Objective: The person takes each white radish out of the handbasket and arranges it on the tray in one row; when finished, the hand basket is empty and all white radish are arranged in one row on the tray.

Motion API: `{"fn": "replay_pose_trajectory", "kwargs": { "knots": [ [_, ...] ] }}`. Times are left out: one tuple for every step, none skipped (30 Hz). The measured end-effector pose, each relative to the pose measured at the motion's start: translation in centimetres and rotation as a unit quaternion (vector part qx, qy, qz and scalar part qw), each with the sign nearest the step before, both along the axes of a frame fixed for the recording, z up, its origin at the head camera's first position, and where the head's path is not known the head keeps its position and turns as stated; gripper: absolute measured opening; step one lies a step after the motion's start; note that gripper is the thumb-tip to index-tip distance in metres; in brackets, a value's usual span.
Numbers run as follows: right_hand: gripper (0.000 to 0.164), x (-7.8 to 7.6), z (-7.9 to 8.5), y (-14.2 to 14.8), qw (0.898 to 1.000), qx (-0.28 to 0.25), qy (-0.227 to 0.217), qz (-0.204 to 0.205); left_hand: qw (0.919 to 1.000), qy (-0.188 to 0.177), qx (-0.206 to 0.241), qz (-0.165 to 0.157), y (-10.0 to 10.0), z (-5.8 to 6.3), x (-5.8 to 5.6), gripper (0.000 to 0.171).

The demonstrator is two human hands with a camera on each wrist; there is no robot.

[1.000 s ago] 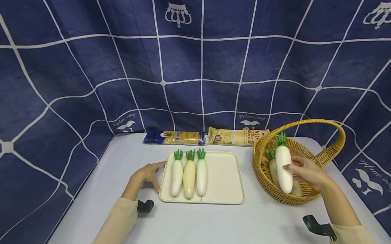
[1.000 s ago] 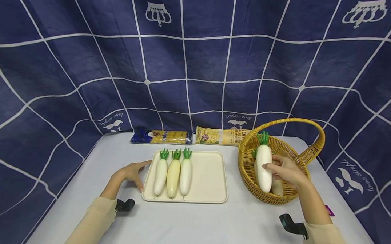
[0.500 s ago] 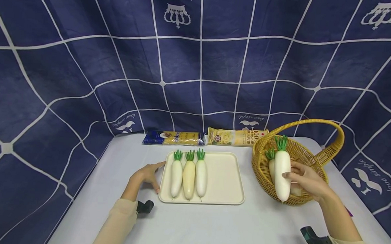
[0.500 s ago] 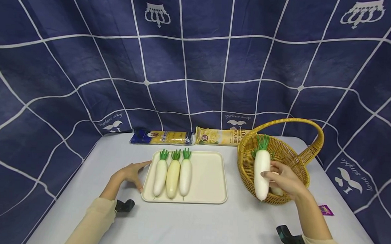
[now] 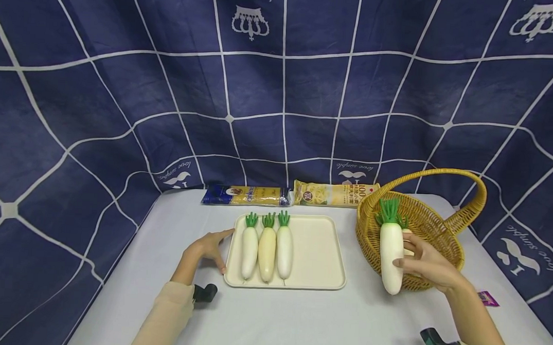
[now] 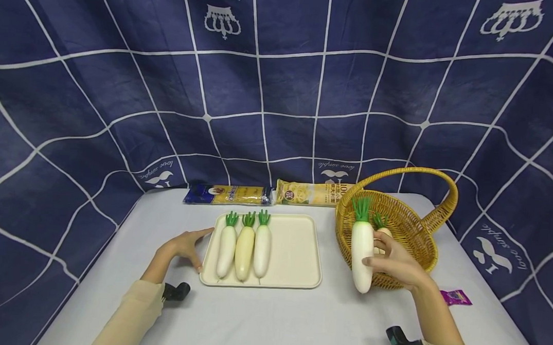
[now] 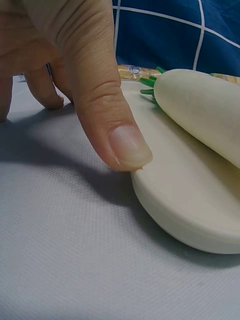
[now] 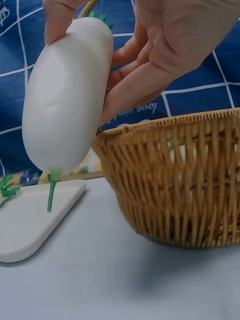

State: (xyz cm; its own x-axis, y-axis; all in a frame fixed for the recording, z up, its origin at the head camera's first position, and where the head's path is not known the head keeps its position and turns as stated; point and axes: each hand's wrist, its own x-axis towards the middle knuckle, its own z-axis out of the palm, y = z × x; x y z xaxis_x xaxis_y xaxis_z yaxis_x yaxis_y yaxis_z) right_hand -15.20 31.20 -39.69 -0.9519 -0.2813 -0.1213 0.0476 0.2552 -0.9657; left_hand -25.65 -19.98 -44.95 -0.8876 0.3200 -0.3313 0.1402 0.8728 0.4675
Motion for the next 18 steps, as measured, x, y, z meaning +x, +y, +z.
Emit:
{"fn": "replay_pose_trajectory", "kwargs": {
  "knots": [
    [0.082, 0.0, -0.1, -0.1, 1.0, 0.0, 0.003, 0.003, 1.0, 0.0, 0.001, 0.003, 0.1, 0.0, 0.0, 0.12],
    [0.081, 0.0, -0.2, -0.3, 1.0, 0.0, 0.005, 0.004, 1.0, -0.003, 0.003, 0.008, 0.0, -0.1, 0.0, 0.12],
    [0.081, 0.0, -0.2, -0.4, 1.0, 0.005, 0.008, 0.004, 1.0, -0.001, 0.001, 0.008, 0.1, -0.1, 0.1, 0.119],
    [0.081, 0.0, -0.3, -0.6, 1.0, 0.009, 0.009, 0.003, 1.0, 0.0, 0.0, 0.009, 0.1, -0.2, 0.1, 0.119],
    [0.081, -0.1, -0.4, -0.7, 1.0, 0.011, 0.009, 0.002, 0.9999, -0.001, 0.001, 0.012, 0.1, -0.2, 0.1, 0.118],
    [0.081, -0.1, -0.5, -0.9, 1.0, 0.013, 0.009, 0.0, 0.9999, 0.001, -0.002, 0.01, 0.1, -0.2, 0.2, 0.118],
    [0.082, -0.1, -0.6, -1.0, 1.0, 0.017, 0.009, -0.002, 1.0, 0.002, -0.003, 0.009, 0.1, -0.2, 0.2, 0.118],
    [0.082, -0.1, -0.7, -1.2, 1.0, 0.017, 0.008, -0.004, 0.9999, 0.001, -0.003, 0.01, 0.1, -0.2, 0.2, 0.118],
    [0.082, -0.1, -0.8, -1.3, 1.0, 0.015, 0.01, -0.002, 0.9999, 0.001, -0.002, 0.012, 0.2, -0.2, 0.2, 0.118],
    [0.081, -0.1, -0.8, -1.4, 1.0, 0.01, 0.01, 0.001, 0.9999, 0.001, -0.002, 0.011, 0.1, -0.2, 0.2, 0.118],
    [0.081, -0.1, -0.9, -1.5, 1.0, 0.005, 0.012, 0.005, 0.9999, 0.002, -0.004, 0.011, 0.1, -0.2, 0.2, 0.118],
    [0.081, 0.0, -1.0, -1.6, 1.0, 0.0, 0.014, 0.009, 0.9999, 0.003, -0.005, 0.009, 0.1, -0.3, 0.1, 0.118],
    [0.082, 0.0, -1.0, -1.7, 1.0, -0.003, 0.018, 0.014, 0.9999, 0.003, -0.005, 0.01, 0.1, -0.3, 0.1, 0.118],
    [0.082, 0.0, -1.1, -1.8, 1.0, -0.011, 0.02, 0.021, 0.9999, 0.003, -0.004, 0.011, 0.1, -0.3, 0.1, 0.118],
    [0.083, 0.0, -1.1, -2.0, 0.999, -0.015, 0.023, 0.026, 0.9999, 0.004, -0.005, 0.01, 0.1, -0.3, 0.1, 0.117],
    [0.084, 0.0, -1.1, -2.1, 0.999, -0.019, 0.023, 0.031, 0.9999, 0.005, -0.007, 0.008, 0.1, -0.3, 0.1, 0.117],
    [0.085, -0.1, -1.1, -2.3, 0.999, -0.025, 0.025, 0.035, 0.9999, 0.005, -0.007, 0.008, 0.1, -0.3, 0.1, 0.117],
    [0.085, -0.2, -1.2, -2.5, 0.998, -0.03, 0.026, 0.04, 0.9999, 0.006, -0.005, 0.008, 0.2, -0.3, 0.1, 0.117]
  ]
}}
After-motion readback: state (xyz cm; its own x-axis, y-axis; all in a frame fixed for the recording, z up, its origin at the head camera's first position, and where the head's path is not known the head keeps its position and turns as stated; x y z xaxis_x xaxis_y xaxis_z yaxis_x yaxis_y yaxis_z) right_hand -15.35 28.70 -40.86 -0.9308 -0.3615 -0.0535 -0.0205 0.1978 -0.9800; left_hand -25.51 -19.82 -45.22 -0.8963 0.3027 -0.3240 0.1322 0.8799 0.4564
